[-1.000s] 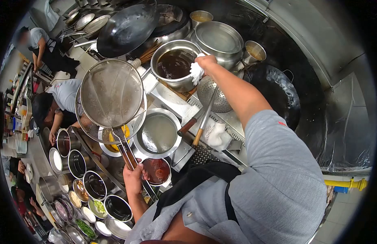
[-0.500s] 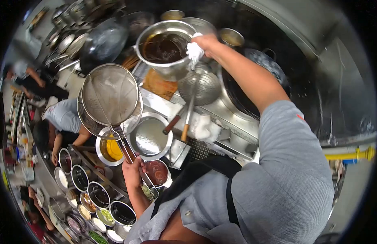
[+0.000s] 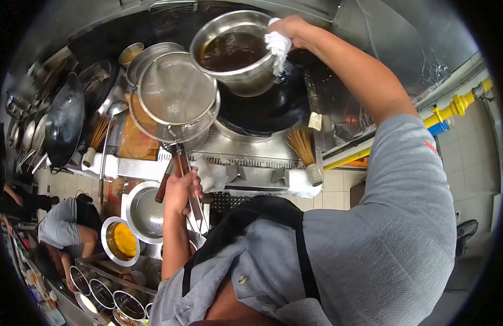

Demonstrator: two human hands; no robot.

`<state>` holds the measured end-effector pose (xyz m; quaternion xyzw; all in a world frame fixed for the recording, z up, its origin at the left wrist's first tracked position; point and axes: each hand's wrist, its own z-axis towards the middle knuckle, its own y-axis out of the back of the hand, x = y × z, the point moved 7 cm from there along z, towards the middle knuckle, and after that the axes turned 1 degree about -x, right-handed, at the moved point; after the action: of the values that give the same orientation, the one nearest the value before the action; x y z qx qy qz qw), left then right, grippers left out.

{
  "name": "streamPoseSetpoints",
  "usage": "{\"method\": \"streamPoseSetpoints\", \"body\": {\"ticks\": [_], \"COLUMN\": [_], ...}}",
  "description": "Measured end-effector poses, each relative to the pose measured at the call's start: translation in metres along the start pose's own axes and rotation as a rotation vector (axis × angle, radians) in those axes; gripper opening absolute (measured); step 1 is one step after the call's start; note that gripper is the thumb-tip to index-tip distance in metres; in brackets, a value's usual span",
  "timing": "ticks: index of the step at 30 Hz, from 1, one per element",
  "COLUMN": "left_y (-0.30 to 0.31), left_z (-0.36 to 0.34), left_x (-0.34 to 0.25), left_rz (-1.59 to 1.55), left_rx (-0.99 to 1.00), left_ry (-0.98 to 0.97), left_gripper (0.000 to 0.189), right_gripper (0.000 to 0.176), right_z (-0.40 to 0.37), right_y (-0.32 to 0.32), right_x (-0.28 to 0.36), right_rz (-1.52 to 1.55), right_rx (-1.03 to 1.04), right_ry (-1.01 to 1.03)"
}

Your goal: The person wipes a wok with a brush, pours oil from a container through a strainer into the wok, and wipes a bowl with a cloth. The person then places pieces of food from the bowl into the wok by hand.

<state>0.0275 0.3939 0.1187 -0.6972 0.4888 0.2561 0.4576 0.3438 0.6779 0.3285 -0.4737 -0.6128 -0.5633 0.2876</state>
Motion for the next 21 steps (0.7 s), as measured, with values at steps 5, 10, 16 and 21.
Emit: {"method": "streamPoseSetpoints", "body": {"ticks": [5, 10, 16, 21], "left_y": [-0.075, -0.137, -0.179, -0.197], "left_z": [0.051, 0.075, 0.086, 0.093], "left_x": [0.007, 0.029, 0.039, 0.049], "left_rz": [-0.084, -0.153, -0.115, -0.033], "left_rx": [0.244, 0.357, 0.371, 0.417], "left_ry": [0.146, 0.242, 0.254, 0.238], "left_gripper": [0.013, 0.013, 0.017, 0.015], "right_gripper": [0.010, 0.010, 0.012, 0.017], "right_z": [0.021, 0.045, 0.057, 0.083], "right_y": [0.081, 0.137, 0.176, 0.178], "right_x": [-0.026, -0.044, -0.058, -0.067], "right_rz": [-0.337, -0.710, -0.900, -1.173], "right_rx": [-0.101, -0.184, -0.257, -0.208], "right_ry": [-0.060, -0.096, -0.130, -0.124]}}
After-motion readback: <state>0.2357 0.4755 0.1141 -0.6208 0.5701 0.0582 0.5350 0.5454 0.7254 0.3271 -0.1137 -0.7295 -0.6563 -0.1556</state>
